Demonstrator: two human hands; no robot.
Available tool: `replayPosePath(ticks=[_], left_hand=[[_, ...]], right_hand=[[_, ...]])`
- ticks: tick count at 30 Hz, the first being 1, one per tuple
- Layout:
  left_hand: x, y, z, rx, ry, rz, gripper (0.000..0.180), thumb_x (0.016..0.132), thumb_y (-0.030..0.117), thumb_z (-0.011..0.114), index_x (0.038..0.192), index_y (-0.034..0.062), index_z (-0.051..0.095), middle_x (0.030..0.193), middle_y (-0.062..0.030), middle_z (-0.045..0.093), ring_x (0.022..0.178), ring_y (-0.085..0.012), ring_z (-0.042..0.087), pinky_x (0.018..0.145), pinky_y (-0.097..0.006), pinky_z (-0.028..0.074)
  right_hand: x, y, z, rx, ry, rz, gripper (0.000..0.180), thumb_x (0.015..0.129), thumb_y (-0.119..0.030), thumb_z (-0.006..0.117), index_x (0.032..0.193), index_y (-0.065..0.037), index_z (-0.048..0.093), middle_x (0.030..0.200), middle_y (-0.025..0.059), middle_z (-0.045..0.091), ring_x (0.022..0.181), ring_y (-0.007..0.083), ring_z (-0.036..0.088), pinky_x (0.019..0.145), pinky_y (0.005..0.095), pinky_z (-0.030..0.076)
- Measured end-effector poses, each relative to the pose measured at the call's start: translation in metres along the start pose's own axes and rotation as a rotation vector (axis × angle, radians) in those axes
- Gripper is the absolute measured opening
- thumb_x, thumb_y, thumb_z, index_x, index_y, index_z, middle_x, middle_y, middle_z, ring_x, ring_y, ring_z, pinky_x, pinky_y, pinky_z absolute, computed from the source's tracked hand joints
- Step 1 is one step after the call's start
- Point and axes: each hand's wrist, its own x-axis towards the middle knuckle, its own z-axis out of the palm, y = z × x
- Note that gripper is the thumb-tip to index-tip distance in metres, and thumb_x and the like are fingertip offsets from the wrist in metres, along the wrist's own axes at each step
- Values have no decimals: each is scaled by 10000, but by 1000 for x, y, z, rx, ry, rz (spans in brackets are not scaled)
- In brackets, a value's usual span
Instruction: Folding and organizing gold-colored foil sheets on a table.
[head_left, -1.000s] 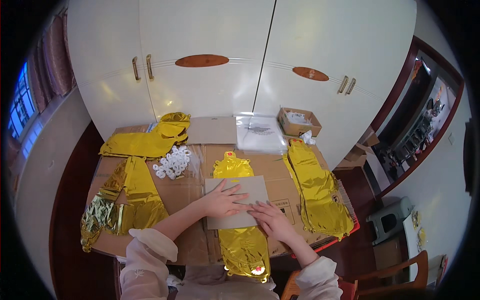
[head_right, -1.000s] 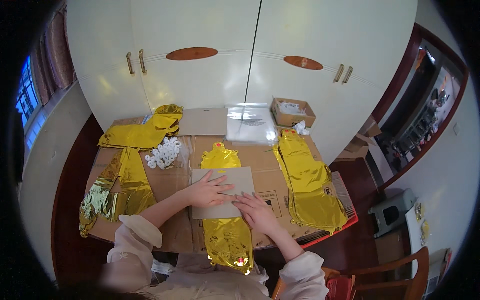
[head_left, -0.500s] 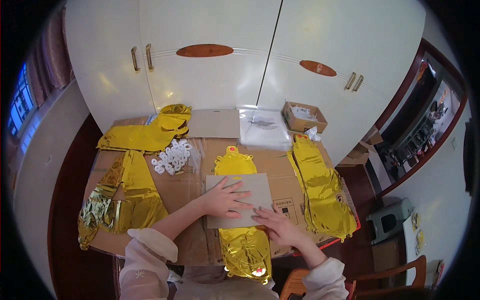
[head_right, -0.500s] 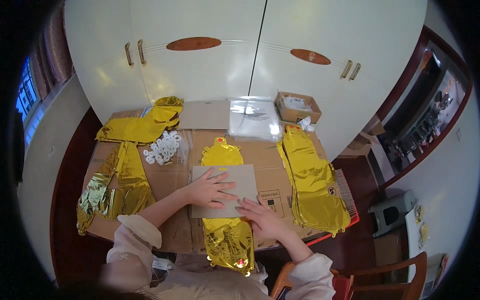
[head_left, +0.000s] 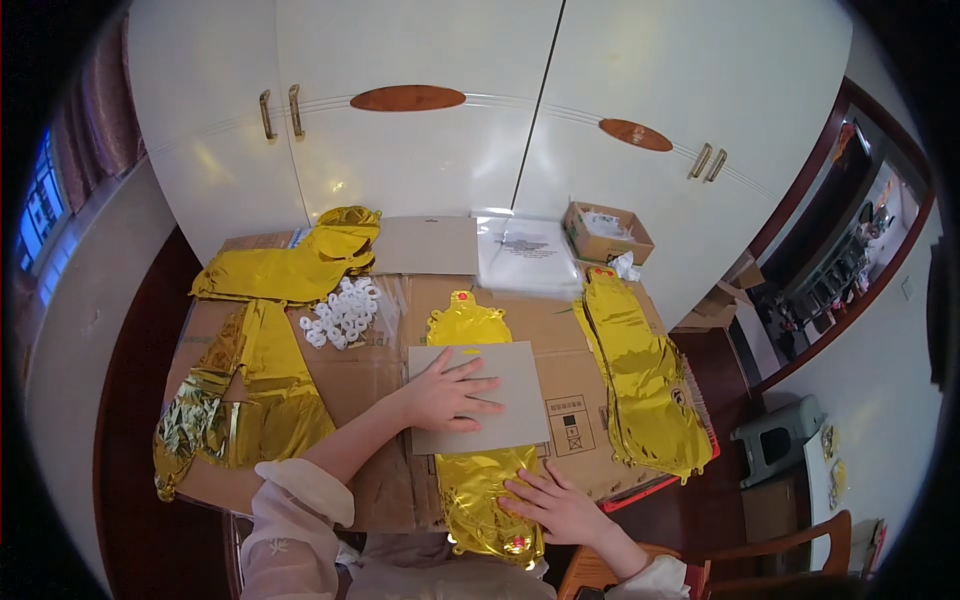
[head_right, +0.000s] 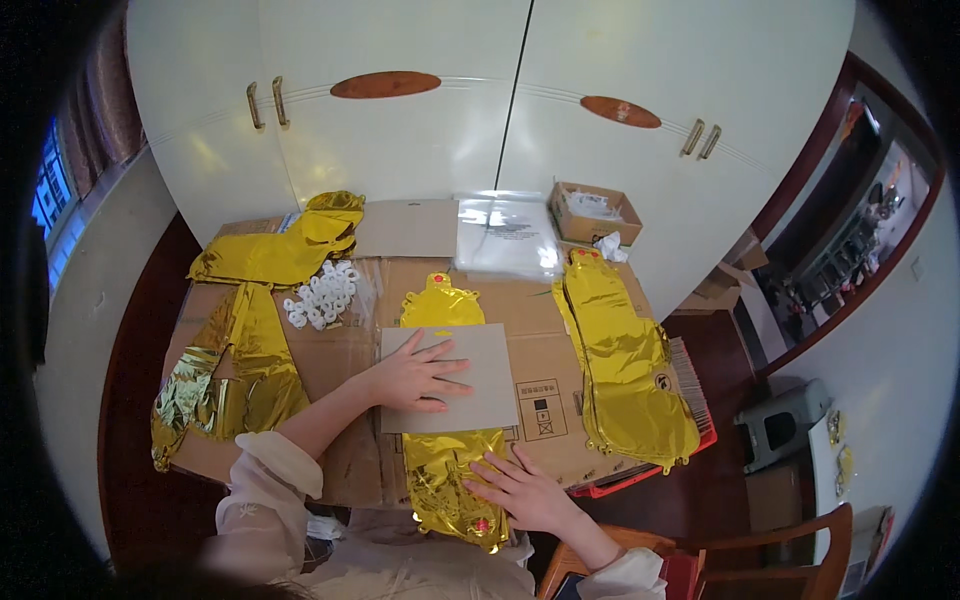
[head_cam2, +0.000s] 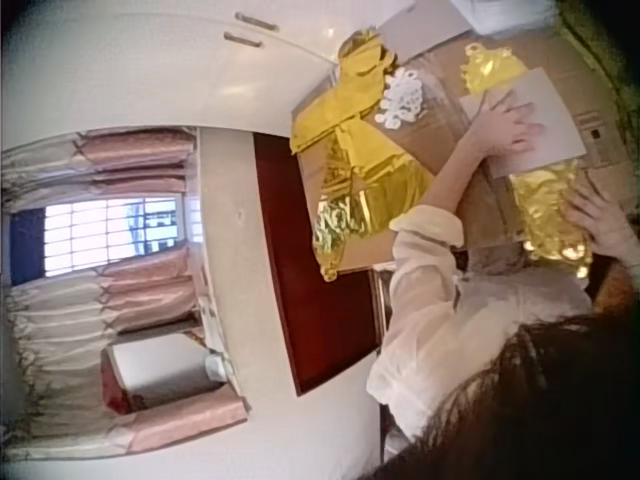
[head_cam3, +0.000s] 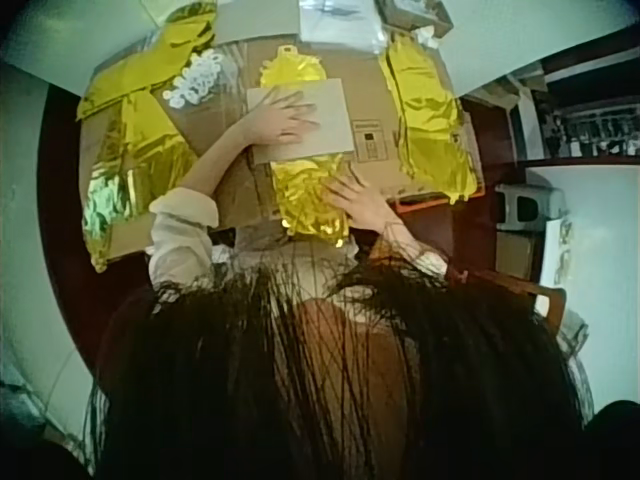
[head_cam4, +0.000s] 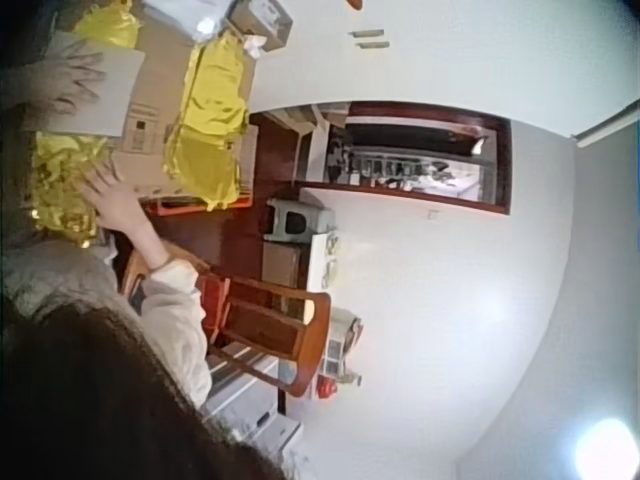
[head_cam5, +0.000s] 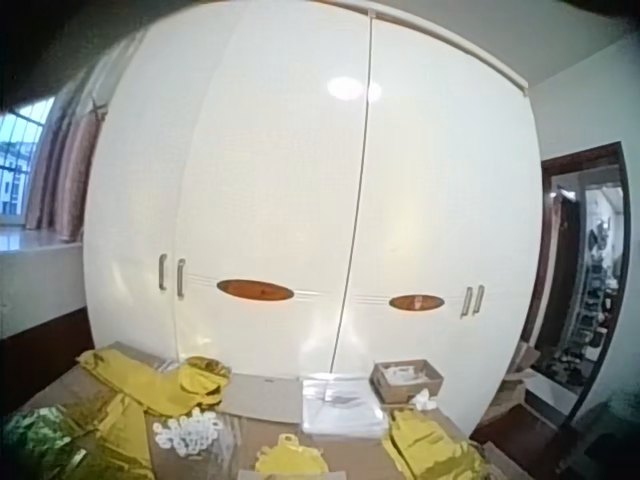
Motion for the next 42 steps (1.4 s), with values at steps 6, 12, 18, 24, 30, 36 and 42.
replayPosePath(ticks=[6, 12, 18, 24, 30, 36, 42], left_hand=[[0, 1, -2, -7, -15, -7, 444, 897, 540, 486, 1327, 429, 499, 1487, 35, 382, 1412, -275, 268, 1088, -667, 96], [-1, 2, 0, -14, 5, -8, 449, 886, 525, 508, 1325, 428, 501, 1483, 36, 388, 1413, -273, 268, 1092, -663, 91], [-8, -16, 15, -215, 169, 51, 508, 841, 401, 603, 1300, 191, 545, 1398, -46, 478, 1344, -280, 366, 1099, -561, 208], [3, 2, -14, -663, 225, -33, 425, 814, 229, 676, 1204, 89, 583, 1249, -95, 582, 1163, -291, 528, 1025, -382, 383], [-3, -3, 0, -317, 192, -21, 464, 794, 404, 633, 1200, 181, 598, 1240, -34, 594, 1203, -241, 481, 1082, -473, 239], [-1, 6, -17, -318, 276, -4, 369, 797, 333, 618, 1119, 154, 642, 1087, -50, 639, 1051, -269, 528, 1030, -450, 281], [-43, 51, -70, 520, -249, -497, 208, 756, 139, 572, 932, 66, 657, 937, -89, 627, 895, -240, 603, 814, -423, 458]], right_hand=[[1, 4, 1, 105, 153, -44, 700, 669, -133, 697, 1336, -215, 502, 1401, 14, 471, 1336, 214, 394, 1130, 508, 239], [30, 24, -21, 184, 516, -94, 308, 713, -107, 672, 1020, -140, 668, 1095, 9, 649, 1071, 222, 579, 940, 426, 406], [99, 73, -60, 649, 415, 392, 166, 884, -214, 623, 917, -52, 620, 843, 119, 624, 775, 316, 590, 693, 394, 454], [129, 114, -18, 554, 537, 216, 180, 900, -171, 624, 971, -6, 614, 932, 134, 588, 836, 259, 562, 733, 348, 461], [134, 106, 0, 348, 537, 206, 218, 842, -67, 602, 1045, -10, 547, 1210, 148, 524, 1112, 332, 540, 879, 388, 483], [133, 100, -6, 277, 486, 280, 283, 838, -90, 606, 1096, -27, 508, 1253, 129, 515, 1084, 344, 554, 845, 411, 508], [131, 105, -2, 254, 566, 272, 292, 873, -172, 605, 1119, -39, 520, 1158, 122, 569, 1002, 334, 591, 777, 413, 526]])
